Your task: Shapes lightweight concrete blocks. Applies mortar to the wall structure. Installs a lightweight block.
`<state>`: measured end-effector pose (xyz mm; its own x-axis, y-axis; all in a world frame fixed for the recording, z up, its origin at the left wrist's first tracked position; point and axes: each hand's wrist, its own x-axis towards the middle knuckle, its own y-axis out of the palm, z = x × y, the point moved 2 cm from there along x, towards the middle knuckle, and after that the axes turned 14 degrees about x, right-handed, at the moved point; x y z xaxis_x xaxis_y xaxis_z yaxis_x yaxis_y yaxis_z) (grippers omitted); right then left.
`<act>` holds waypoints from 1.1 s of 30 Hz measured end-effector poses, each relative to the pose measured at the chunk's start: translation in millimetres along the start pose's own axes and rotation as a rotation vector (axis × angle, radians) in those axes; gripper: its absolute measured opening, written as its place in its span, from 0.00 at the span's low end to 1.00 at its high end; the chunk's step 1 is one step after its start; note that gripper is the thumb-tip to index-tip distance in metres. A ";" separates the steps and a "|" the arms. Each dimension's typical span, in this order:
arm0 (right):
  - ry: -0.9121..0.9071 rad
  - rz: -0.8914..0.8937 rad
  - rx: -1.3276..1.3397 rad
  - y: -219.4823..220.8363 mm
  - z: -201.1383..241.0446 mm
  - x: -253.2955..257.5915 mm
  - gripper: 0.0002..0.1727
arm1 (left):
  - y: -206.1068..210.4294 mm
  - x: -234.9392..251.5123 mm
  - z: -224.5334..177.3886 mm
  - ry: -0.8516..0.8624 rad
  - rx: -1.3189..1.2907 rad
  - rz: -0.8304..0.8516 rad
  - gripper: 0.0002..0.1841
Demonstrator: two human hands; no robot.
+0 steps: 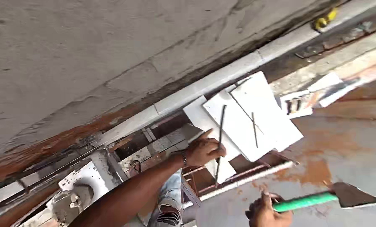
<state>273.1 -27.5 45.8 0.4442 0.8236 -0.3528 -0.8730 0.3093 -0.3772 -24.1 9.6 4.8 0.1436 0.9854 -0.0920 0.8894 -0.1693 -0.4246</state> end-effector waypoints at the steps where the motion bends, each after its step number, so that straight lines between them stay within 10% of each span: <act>1: 0.059 -0.028 0.080 0.9 16.8 -10.9 0.06 | 2.9 0.2 1.3 -0.009 -0.036 0.008 0.22; 13: 0.301 -0.011 0.249 72.5 -10.5 -46.1 0.13 | -0.8 15.0 -19.2 -0.167 -0.252 -0.166 0.22; 33: 0.274 0.038 0.068 71.1 -17.2 -37.1 0.15 | -0.7 -5.9 -80.6 0.299 0.207 -0.033 0.22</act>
<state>198.0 -44.2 17.3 0.4408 0.6791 -0.5870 -0.8974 0.3192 -0.3045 9.3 5.7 78.3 0.2644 0.9476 0.1793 0.7934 -0.1080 -0.5990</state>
